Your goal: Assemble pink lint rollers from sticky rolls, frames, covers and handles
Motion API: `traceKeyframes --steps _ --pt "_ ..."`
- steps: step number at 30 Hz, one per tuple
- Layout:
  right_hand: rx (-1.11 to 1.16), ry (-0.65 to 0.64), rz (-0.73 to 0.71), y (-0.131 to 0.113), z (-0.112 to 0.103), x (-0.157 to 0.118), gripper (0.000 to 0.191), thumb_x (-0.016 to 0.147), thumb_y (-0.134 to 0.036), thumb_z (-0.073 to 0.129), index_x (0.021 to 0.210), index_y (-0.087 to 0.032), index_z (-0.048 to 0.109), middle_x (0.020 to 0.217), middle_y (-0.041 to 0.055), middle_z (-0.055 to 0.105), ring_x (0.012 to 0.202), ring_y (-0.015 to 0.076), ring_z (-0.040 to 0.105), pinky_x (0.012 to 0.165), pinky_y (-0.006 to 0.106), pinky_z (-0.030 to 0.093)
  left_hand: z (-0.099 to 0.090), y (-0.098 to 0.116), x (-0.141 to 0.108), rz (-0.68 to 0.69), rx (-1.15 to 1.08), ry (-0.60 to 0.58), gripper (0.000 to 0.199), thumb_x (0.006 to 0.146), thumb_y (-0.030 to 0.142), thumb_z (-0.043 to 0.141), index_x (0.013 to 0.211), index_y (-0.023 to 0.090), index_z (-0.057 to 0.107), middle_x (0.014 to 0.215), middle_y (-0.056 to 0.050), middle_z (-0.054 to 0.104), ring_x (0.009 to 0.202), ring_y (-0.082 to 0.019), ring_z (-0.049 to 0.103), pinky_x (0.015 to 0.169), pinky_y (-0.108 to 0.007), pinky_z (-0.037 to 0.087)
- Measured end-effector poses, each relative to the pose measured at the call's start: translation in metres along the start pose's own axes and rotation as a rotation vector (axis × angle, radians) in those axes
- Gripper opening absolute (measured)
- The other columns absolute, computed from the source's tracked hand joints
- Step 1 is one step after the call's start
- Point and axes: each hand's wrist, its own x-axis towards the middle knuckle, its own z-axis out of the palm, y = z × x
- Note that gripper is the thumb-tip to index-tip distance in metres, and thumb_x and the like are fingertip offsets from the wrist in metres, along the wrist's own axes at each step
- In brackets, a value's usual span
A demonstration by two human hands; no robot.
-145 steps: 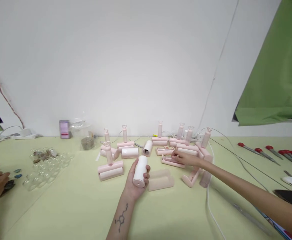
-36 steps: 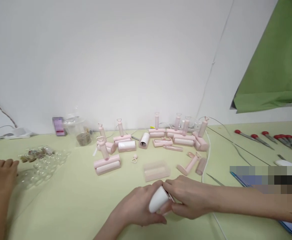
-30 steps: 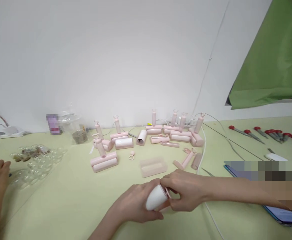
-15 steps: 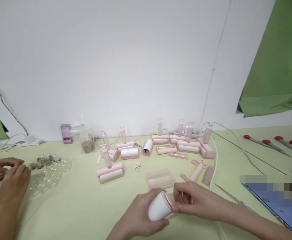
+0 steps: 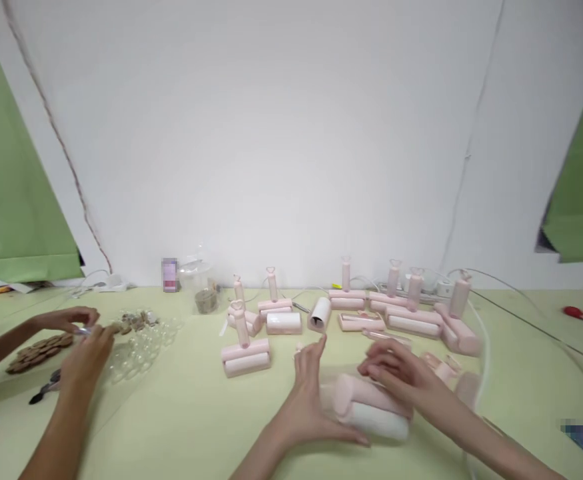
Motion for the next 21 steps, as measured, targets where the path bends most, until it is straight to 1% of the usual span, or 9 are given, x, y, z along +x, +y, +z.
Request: traceKeyframes --steps 3,6,8,9,12,14,17,19,21 --pt "-0.225 -0.092 -0.070 0.001 0.018 -0.008 0.021 0.088 -0.037 0.038 0.098 -0.021 0.047 0.088 0.0053 0.059 0.087 0.0191 0.056 0.079 0.035 0.045 0.007 -0.020 -0.005 -0.029 0.086 -0.001 0.114 0.051 0.049 0.074 0.137 0.026 0.003 0.141 -0.010 0.011 0.130 -0.031 0.002 0.105 -0.051 0.011" --pt "-0.417 -0.200 -0.141 0.003 0.036 -0.023 0.020 0.088 -0.029 0.039 0.104 -0.022 0.048 0.102 0.0064 0.055 0.097 0.0190 0.051 0.083 0.033 0.042 0.009 -0.031 -0.008 0.031 0.116 0.007 0.115 0.049 0.052 0.074 0.136 0.026 0.003 0.141 -0.010 0.012 0.130 -0.032 0.004 0.105 -0.051 0.011" --pt "-0.500 -0.222 -0.153 0.004 0.039 -0.031 0.022 0.086 -0.027 0.041 0.107 -0.023 0.048 0.107 0.0070 0.052 0.100 0.0193 0.049 0.083 0.032 0.042 0.007 -0.037 -0.006 0.063 0.070 0.003 0.124 0.042 0.053 0.077 0.136 0.026 0.000 0.142 -0.010 0.011 0.130 -0.033 0.005 0.105 -0.050 0.014" --pt "-0.546 -0.221 -0.148 0.003 0.038 -0.033 0.024 0.086 -0.026 0.042 0.109 -0.023 0.048 0.109 0.0074 0.051 0.101 0.0198 0.048 0.082 0.032 0.041 0.005 -0.040 -0.003 0.060 0.033 0.012 0.121 0.045 0.054 0.075 0.136 0.026 -0.001 0.143 -0.011 0.010 0.130 -0.032 0.007 0.105 -0.048 0.016" --pt "-0.721 -0.235 -0.117 0.000 0.026 -0.032 0.028 0.084 -0.030 0.044 0.110 -0.022 0.049 0.108 0.0081 0.052 0.098 0.0222 0.048 0.082 0.036 0.039 0.001 -0.050 0.007 -0.002 -0.004 0.057 0.079 0.076 0.047 0.052 0.136 0.023 0.005 0.142 -0.010 0.014 0.131 -0.025 0.013 0.105 -0.043 0.018" --pt "-0.797 -0.304 -0.085 -0.002 0.018 -0.030 0.025 0.083 -0.035 0.046 0.103 -0.022 0.053 0.100 0.0070 0.054 0.091 0.0224 0.049 0.079 0.037 0.039 0.001 -0.054 0.012 -0.011 0.067 0.056 0.057 0.084 0.033 0.040 0.135 0.022 0.016 0.140 -0.008 0.023 0.130 -0.021 0.014 0.106 -0.040 0.017" --pt "-0.771 -0.421 0.007 0.000 0.010 -0.030 0.023 0.083 -0.042 0.045 0.091 -0.021 0.053 0.088 0.0043 0.056 0.080 0.0201 0.051 0.069 0.032 0.039 0.004 -0.055 0.015 0.061 0.193 0.047 0.060 0.076 0.028 0.052 0.131 0.025 0.028 0.133 -0.006 0.034 0.127 -0.023 0.020 0.105 -0.040 0.019" --pt "-0.760 -0.433 0.057 0.000 0.008 -0.033 0.026 0.081 -0.046 0.048 0.088 -0.021 0.050 0.082 0.0032 0.056 0.076 0.0200 0.050 0.064 0.030 0.038 0.005 -0.053 0.015 0.092 0.242 0.077 0.067 0.069 0.031 0.062 0.129 0.026 0.033 0.124 -0.006 0.040 0.121 -0.025 0.027 0.103 -0.042 0.023" --pt "-0.781 -0.410 0.060 -0.002 0.007 -0.035 0.030 0.078 -0.050 0.051 0.085 -0.021 0.047 0.076 0.0015 0.055 0.073 0.0204 0.050 0.064 0.030 0.038 0.006 -0.052 0.013 0.086 0.222 0.114 0.065 0.064 0.035 0.067 0.123 0.025 0.041 0.121 -0.007 0.041 0.120 -0.027 0.028 0.102 -0.043 0.025"
